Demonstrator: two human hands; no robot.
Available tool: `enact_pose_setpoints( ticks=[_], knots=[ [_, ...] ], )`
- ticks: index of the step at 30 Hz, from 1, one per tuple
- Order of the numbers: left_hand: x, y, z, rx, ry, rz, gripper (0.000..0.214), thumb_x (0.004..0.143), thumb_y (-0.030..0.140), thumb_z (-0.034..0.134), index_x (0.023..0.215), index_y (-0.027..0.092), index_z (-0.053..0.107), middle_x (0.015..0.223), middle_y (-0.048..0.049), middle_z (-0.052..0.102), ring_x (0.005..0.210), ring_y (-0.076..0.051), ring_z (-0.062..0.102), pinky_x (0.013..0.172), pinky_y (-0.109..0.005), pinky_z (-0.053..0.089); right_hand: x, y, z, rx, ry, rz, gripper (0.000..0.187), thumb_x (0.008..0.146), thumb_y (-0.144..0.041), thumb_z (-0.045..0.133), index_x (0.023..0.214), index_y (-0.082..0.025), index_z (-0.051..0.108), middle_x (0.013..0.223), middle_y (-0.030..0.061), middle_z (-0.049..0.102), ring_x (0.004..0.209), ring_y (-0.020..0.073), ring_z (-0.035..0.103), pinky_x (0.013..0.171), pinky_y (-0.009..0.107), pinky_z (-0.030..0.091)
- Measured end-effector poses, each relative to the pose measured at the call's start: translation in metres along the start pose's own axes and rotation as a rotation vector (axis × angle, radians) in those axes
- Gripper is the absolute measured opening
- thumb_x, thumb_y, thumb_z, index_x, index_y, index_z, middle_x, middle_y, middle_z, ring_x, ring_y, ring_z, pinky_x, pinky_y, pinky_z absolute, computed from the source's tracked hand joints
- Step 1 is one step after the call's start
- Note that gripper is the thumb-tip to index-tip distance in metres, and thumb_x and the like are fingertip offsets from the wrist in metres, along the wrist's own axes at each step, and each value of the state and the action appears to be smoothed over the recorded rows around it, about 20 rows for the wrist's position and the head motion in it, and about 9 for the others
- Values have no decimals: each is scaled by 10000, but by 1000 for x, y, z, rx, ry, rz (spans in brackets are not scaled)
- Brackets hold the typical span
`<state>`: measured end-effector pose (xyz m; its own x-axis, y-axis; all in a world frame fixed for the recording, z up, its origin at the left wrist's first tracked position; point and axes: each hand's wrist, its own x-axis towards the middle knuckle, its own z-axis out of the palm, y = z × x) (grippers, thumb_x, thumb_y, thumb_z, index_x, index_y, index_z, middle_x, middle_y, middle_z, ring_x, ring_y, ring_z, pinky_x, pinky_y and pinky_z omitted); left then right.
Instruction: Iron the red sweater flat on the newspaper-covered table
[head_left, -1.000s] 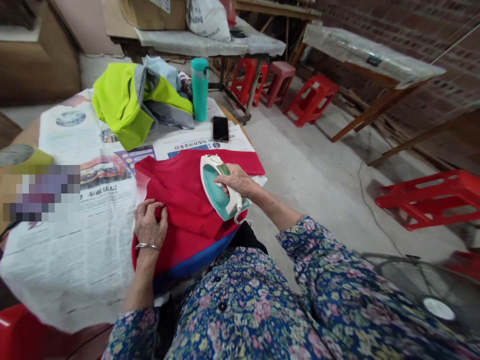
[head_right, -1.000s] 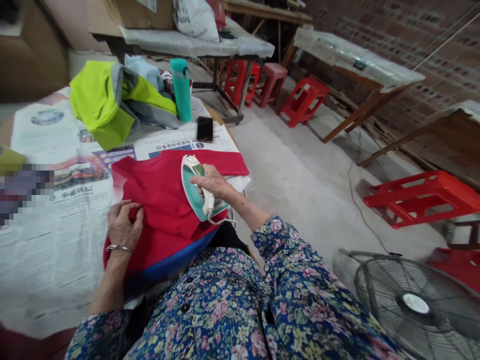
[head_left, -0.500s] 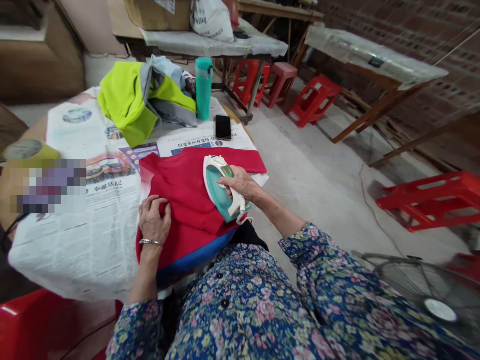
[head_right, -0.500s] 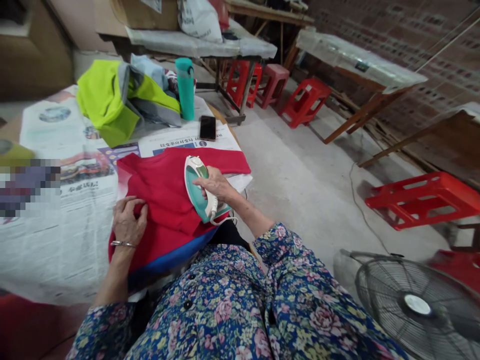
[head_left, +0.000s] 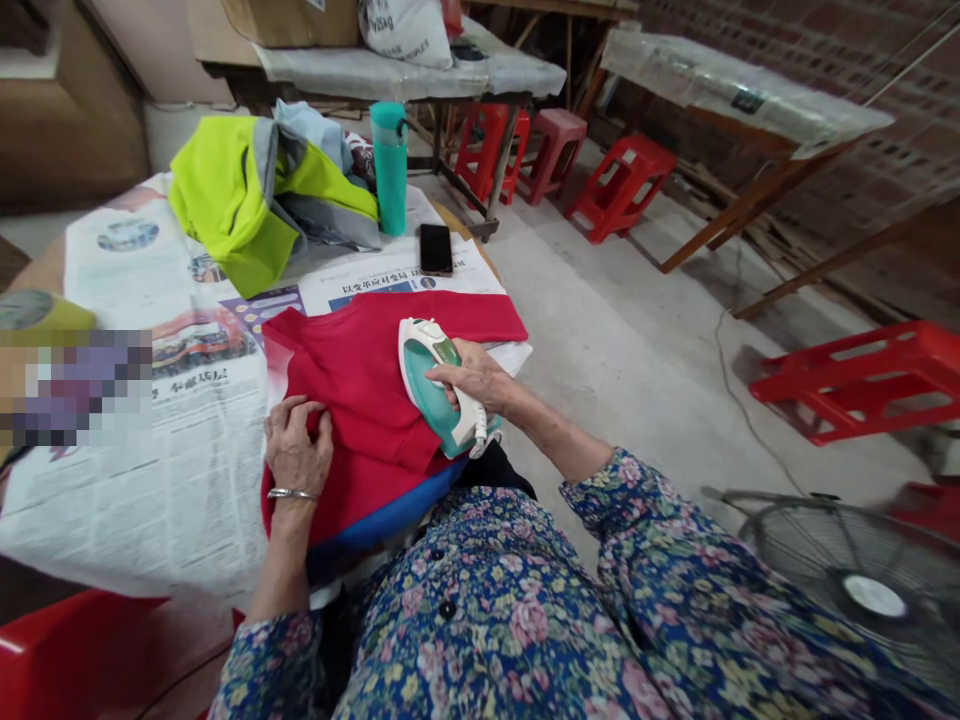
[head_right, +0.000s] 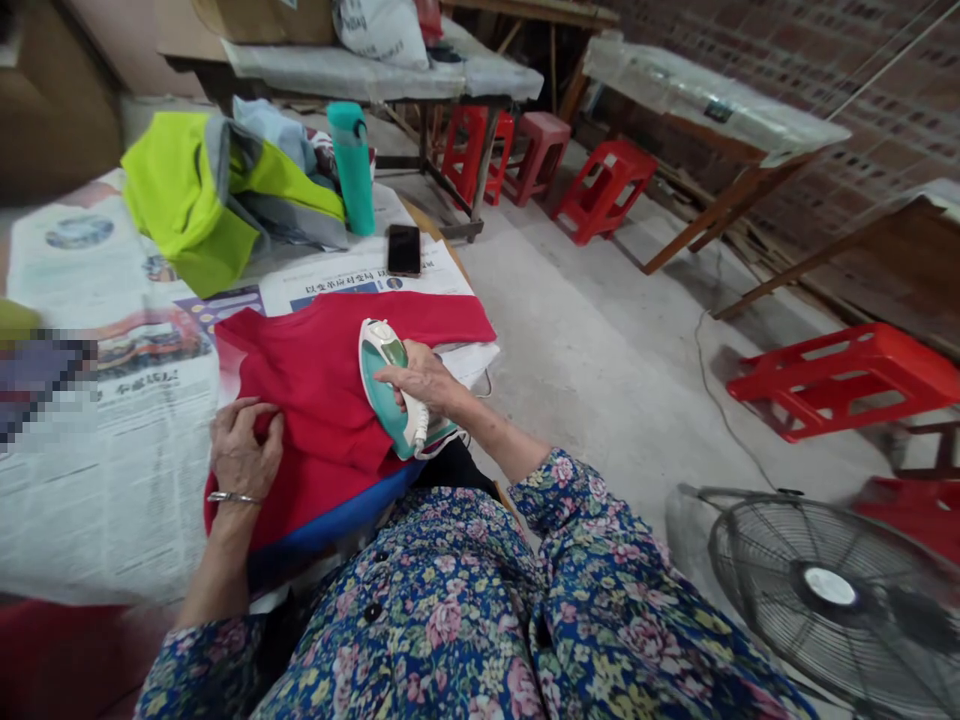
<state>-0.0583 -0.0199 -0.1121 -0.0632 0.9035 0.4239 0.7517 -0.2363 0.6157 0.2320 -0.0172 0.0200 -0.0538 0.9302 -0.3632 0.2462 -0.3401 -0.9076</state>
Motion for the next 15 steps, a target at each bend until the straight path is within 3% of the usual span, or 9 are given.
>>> enact_pose_setpoints(
  ticks=[4,15],
  knots=[
    [0,0,-1,9,6,0,99,972,323,631,1010,259,696,1240,-147,707,1240,-339,671,1139,-549,499,-3,-5,1,11,-2,26,249,933,-154,698,889,-250,472,554,-53,572,448,125,522,437,235,504],
    [1,-1,-1,39,13,49,119,977,324,624,999,238,703,1219,-153,720,1207,-338,676,1130,-554,493,6,4,1,46,0,-10,304,906,-142,754,858,-254,476,540,-83,548,409,106,499,387,219,471]
  ],
)
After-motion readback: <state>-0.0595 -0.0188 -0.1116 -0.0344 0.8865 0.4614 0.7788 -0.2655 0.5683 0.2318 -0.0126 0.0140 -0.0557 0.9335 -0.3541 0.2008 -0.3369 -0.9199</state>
